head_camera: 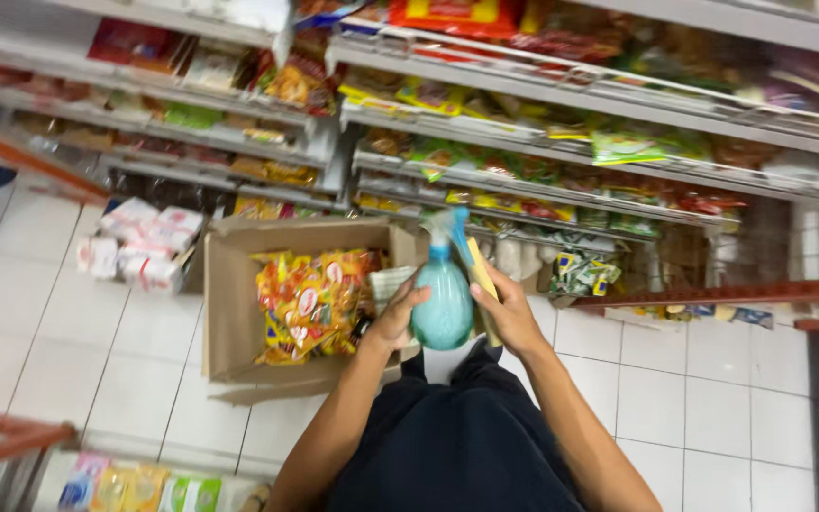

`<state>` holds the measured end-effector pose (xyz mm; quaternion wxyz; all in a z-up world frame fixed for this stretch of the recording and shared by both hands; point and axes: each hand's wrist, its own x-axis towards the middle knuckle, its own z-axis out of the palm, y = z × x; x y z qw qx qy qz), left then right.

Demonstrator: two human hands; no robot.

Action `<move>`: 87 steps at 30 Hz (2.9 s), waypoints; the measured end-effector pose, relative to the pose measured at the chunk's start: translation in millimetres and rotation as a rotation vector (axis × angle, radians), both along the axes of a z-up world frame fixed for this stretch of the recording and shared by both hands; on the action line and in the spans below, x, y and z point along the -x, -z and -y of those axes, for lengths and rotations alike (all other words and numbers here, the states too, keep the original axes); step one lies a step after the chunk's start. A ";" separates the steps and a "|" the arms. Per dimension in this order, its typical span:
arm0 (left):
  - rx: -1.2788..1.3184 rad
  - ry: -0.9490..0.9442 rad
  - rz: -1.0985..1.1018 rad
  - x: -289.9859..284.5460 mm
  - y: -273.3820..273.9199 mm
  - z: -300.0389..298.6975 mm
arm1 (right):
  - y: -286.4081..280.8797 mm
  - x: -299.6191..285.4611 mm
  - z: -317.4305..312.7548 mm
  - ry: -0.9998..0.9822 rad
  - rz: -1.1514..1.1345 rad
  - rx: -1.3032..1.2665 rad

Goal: The person cleans the edges of retail shelves and a vertical support post using a spray bottle and a cloth.

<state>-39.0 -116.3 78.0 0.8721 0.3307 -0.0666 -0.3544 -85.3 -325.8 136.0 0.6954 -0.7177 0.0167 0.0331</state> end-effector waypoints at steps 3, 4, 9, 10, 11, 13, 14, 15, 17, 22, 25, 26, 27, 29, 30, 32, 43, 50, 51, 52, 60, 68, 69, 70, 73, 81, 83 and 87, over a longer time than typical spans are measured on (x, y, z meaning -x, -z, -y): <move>0.026 -0.004 -0.071 5.6 -15.5 23.1 | 1.9 9.6 20.3 0.265 -0.163 -0.360; 0.048 0.014 -0.075 6.5 -20.3 28.9 | 2.1 13.5 26.1 0.302 -0.167 -0.453; 0.016 0.031 -0.031 0.3 -47.9 54.8 | -15.4 13.1 57.2 0.423 -0.095 -0.709; 0.042 0.024 -0.011 -1.4 -53.5 60.0 | -23.1 12.3 65.3 0.446 -0.069 -0.741; 0.069 0.016 0.007 -2.7 -58.8 64.0 | -31.0 11.5 73.2 0.469 -0.043 -0.773; 0.056 0.010 0.091 -16.0 -68.1 74.9 | -46.5 3.3 89.2 0.493 0.002 -0.837; 0.017 0.013 0.147 -20.9 -71.5 81.7 | -53.2 2.2 98.6 0.504 0.013 -0.866; -0.022 0.016 0.204 -26.9 -73.9 91.8 | -58.3 -0.6 109.0 0.514 0.024 -0.896; -0.128 -0.071 0.197 -37.9 -76.6 120.5 | -61.9 -4.7 129.8 0.502 0.037 -0.861; -0.528 -0.174 0.789 -60.5 -110.6 198.1 | -61.9 -19.6 195.0 0.490 0.172 -0.639; -0.596 -0.111 0.982 -69.7 -151.2 241.1 | -68.4 -21.2 248.2 0.602 0.336 -0.400; -0.551 -0.099 0.999 -73.8 -169.0 255.0 | -75.8 -26.4 267.8 0.644 0.438 -0.328; -0.505 -0.085 1.015 -77.8 -187.6 268.5 | -84.4 -33.3 285.1 0.685 0.540 -0.255; -0.479 -0.084 1.105 -82.6 -221.2 289.8 | -104.1 -29.6 322.9 0.856 0.684 0.120; -0.466 -0.082 1.148 -83.0 -235.6 298.4 | -114.2 -30.1 339.6 0.962 0.767 0.168; -0.559 -0.246 1.525 -83.6 -260.7 315.7 | -136.1 -42.7 368.2 1.167 0.946 0.265; -0.768 -0.479 1.958 -125.0 -291.3 399.7 | -126.5 -134.6 412.6 1.169 1.101 1.024; -0.841 -0.498 1.994 -132.0 -279.3 401.4 | -122.1 -109.2 496.7 1.453 1.022 0.754; -0.837 -0.499 1.996 -133.0 -280.0 403.6 | -126.1 -110.6 499.3 1.467 1.034 0.576; -0.833 -0.497 1.985 -132.0 -279.5 403.9 | -125.9 -110.4 493.5 1.461 1.048 0.559; -0.833 -0.421 1.853 -129.1 -288.0 390.2 | -127.0 -113.9 406.3 1.149 0.964 0.670; -0.695 -0.433 1.842 -124.4 -301.3 381.5 | -149.4 -89.8 427.3 1.365 1.092 0.459; -0.677 -0.431 1.822 -123.4 -302.6 378.6 | -150.0 -94.3 421.1 1.360 1.098 0.470; -0.638 -0.454 1.810 -122.0 -303.1 376.4 | -150.1 -97.1 413.9 1.279 1.067 0.533; -0.617 -0.456 1.637 -119.2 -305.1 368.4 | -155.5 -99.7 389.6 1.088 1.026 0.580; -0.358 -0.178 1.026 -128.8 -349.2 328.7 | -247.9 -87.7 346.2 1.109 1.356 0.380; -0.388 -0.181 1.224 -129.5 -372.1 310.8 | -287.6 -94.1 341.7 1.093 1.437 0.467; -0.553 -0.455 1.671 -135.1 -422.5 272.1 | -366.1 -130.5 329.5 0.988 1.468 0.932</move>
